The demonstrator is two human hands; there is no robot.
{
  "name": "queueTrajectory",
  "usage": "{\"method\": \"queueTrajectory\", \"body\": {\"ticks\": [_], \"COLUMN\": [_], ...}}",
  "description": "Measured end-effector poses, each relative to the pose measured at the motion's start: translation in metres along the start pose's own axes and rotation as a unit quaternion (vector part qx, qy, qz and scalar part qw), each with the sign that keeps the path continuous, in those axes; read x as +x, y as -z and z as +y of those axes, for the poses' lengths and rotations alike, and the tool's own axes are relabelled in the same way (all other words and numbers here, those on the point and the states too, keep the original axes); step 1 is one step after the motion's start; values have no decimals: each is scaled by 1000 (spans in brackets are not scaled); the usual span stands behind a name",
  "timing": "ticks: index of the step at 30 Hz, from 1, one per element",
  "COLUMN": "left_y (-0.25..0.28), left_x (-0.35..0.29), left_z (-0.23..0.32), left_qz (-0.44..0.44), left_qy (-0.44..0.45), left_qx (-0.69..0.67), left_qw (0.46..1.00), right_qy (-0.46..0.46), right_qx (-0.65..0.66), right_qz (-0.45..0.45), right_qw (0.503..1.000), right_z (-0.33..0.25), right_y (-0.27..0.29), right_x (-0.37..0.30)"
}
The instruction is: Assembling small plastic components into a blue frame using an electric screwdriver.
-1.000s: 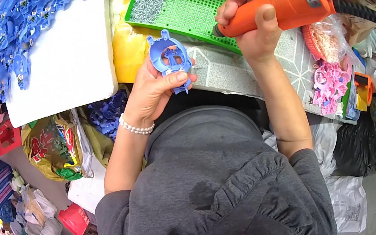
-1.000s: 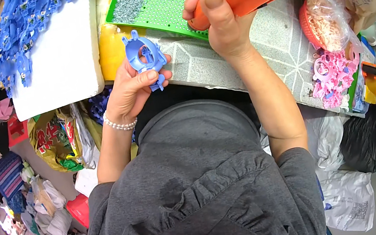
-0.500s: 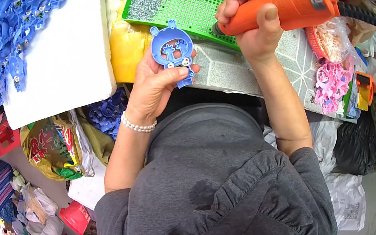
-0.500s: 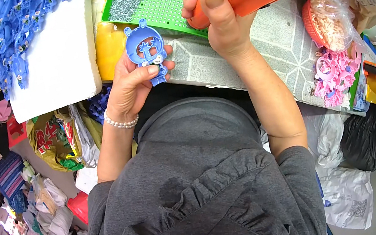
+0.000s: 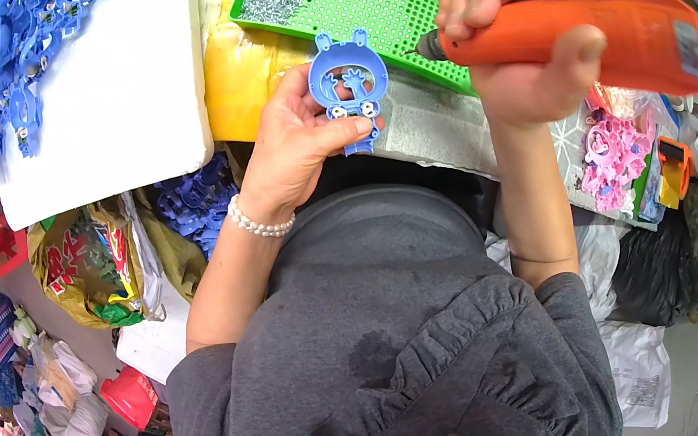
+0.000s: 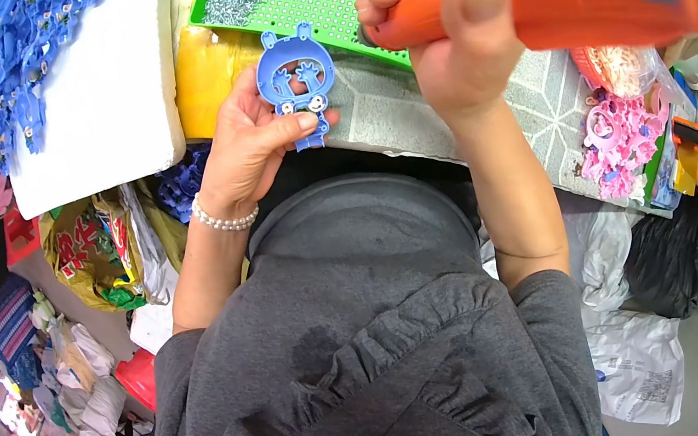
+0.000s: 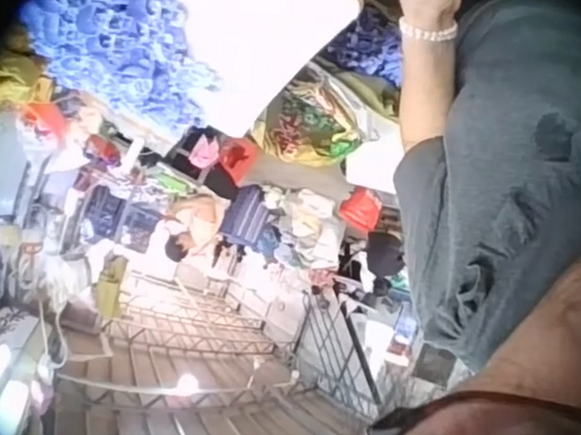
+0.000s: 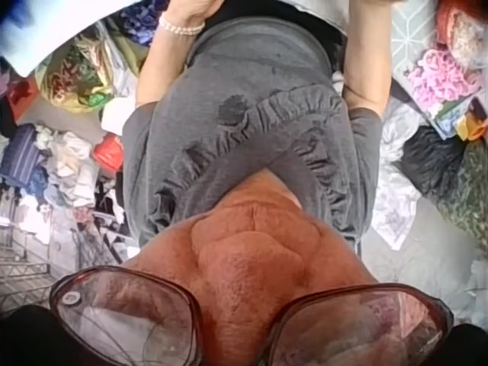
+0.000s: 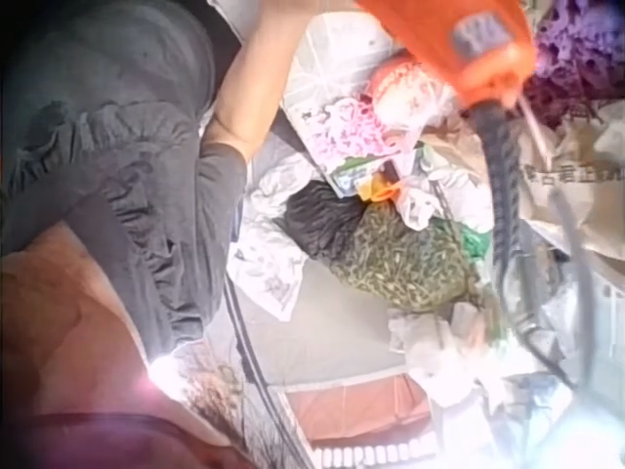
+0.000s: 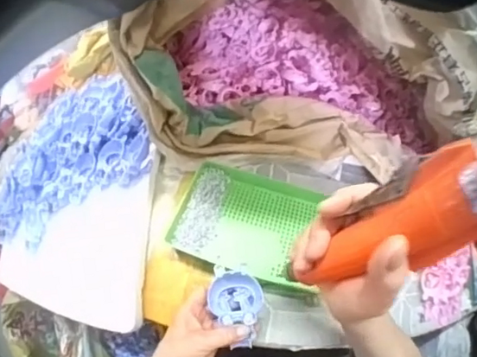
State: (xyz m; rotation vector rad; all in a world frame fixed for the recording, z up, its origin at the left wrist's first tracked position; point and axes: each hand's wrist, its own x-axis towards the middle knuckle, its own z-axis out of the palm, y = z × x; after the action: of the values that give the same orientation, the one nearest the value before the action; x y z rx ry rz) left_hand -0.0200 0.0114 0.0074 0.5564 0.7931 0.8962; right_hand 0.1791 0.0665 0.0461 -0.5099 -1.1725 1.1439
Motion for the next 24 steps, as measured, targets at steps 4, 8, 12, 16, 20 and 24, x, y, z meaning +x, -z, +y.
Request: {"method": "queueTrajectory", "body": {"ticks": [4,8,12,16,20,24], "left_y": [3,1,-1,-1,-1,-2], "left_x": [0,2,2,3,2,4], "left_z": [-3,-6,-7,-7,-7,-7], "left_qz": [-6,14,18,23,23,31], "left_qy": [-20,-36,-47,-58,-65,-63], "left_qx": [5,-8,8,16,46,35], "left_qw": [1000,999,999,998,997,997], "right_qy": [24,13,-2,-1,-18,-9], "right_qx": [42,63,61,63,23,62], "right_qz": [-96,-127,-106,-93,-89,-73], "right_qw": [994,990,992,994,996,995], "right_z": [-21,-24,-16,-14,-11,-5], "right_y": [-17,-29,-34,-35,-39,-39], "right_x": [1,-11,-21,-23,-27,-30]}}
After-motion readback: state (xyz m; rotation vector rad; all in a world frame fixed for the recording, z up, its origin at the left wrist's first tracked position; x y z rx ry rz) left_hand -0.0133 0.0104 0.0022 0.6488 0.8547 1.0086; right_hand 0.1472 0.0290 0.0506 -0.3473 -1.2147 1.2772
